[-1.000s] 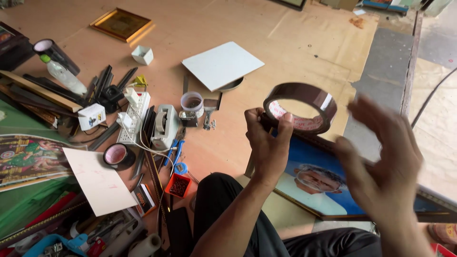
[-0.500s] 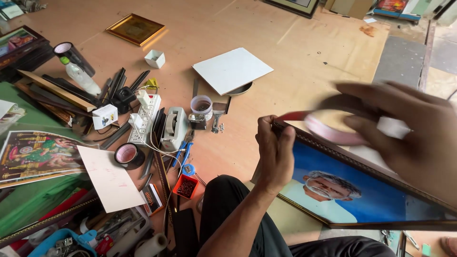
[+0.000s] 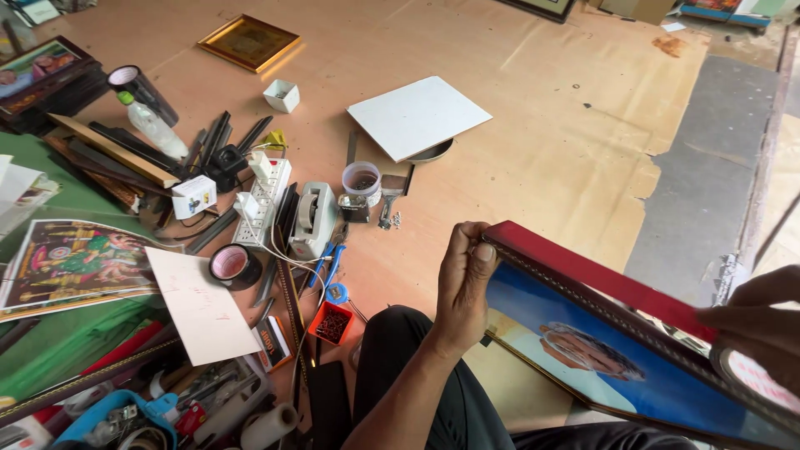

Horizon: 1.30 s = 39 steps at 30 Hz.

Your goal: Applying adhesive tape to the edges of a picture frame to secure the backing.

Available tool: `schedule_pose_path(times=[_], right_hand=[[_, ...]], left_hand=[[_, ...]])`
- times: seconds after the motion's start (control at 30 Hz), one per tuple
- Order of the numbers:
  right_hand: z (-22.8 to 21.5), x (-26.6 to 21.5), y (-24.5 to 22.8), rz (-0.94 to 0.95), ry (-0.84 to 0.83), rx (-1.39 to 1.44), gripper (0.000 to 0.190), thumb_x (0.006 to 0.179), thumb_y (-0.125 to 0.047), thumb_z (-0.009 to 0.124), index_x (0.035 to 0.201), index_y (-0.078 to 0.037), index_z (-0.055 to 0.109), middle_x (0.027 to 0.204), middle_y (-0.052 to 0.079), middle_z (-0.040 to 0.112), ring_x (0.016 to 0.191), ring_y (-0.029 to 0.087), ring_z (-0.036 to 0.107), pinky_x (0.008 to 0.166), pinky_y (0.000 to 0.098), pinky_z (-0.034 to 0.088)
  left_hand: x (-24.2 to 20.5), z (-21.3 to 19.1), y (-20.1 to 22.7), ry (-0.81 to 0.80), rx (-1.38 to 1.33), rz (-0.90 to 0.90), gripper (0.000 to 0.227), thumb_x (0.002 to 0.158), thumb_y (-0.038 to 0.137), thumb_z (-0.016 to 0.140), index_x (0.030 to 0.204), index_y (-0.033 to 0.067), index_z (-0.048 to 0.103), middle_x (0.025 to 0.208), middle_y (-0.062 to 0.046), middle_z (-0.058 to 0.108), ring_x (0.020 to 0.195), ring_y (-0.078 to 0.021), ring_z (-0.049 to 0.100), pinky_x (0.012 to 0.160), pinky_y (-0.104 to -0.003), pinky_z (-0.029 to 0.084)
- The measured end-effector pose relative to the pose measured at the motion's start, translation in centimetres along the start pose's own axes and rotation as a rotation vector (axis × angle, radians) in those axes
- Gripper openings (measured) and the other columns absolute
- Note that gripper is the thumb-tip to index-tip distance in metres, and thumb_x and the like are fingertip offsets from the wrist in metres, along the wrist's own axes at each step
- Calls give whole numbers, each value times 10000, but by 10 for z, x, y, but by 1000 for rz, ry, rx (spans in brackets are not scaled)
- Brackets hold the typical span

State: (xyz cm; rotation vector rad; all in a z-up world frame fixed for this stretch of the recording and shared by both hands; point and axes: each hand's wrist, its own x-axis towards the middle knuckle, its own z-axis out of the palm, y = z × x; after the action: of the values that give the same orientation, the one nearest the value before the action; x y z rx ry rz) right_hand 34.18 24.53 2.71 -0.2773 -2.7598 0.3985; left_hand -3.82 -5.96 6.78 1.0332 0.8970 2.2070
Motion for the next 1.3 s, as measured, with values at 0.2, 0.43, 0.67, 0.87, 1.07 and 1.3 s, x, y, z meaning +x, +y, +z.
schedule_pose_path(times=[0.2, 0.43, 0.67, 0.87, 1.07, 1.3], right_hand=[[-21, 100, -154, 17, -249, -358, 477, 863, -291, 692, 1338, -339, 684, 739, -70, 559, 568, 17, 578, 645, 242, 558], [-14, 119, -182, 102, -430, -531, 624, 757, -384, 768, 1373, -350, 673, 605, -79, 529, 350, 31, 505, 386, 309, 481], [-21, 133, -198, 166, -626, -640, 685, 754, -537, 737, 1413, -397, 615, 721, -77, 608, 449, 35, 535, 458, 303, 499], [-12, 126, -195, 235, -533, -575, 619, 739, -553, 745, 1344, -441, 672, 603, -103, 630, 414, 40, 520, 439, 304, 490], [-13, 129, -196, 323, -691, -667, 578, 843, -532, 657, 1417, -500, 589, 675, -152, 628, 506, 6, 543, 542, 258, 511], [-95, 210, -290, 359, -1062, -789, 717, 930, -667, 539, 1582, -460, 327, 992, -107, 611, 749, 18, 648, 697, 267, 557]], left_hand=[[-2, -2, -6, -13, -13, -1, 330, 1171, 363, 444, 1230, 44, 501, 945, 48, 475, 860, -19, 422, 830, -190, 416], [2, -2, -5, -2, 2, -22, 344, 1151, 384, 432, 1220, 51, 490, 956, 38, 494, 882, -28, 451, 880, -198, 447], [9, 9, 21, 1, 122, -41, 338, 1133, 396, 402, 1218, 74, 463, 954, 45, 505, 849, -13, 477, 808, -191, 478], [15, 20, 16, 52, 373, -8, 146, 1050, 196, 520, 1056, 52, 497, 792, 31, 519, 710, -41, 501, 644, -220, 471], [15, 10, -13, 182, 294, 24, 372, 1174, 198, 362, 842, 59, 456, 742, 57, 333, 668, -37, 287, 576, -246, 289], [26, 38, 36, 139, 812, 475, 306, 1102, 165, 482, 1282, -61, 582, 1194, -183, 651, 1104, -278, 644, 943, -351, 523]])
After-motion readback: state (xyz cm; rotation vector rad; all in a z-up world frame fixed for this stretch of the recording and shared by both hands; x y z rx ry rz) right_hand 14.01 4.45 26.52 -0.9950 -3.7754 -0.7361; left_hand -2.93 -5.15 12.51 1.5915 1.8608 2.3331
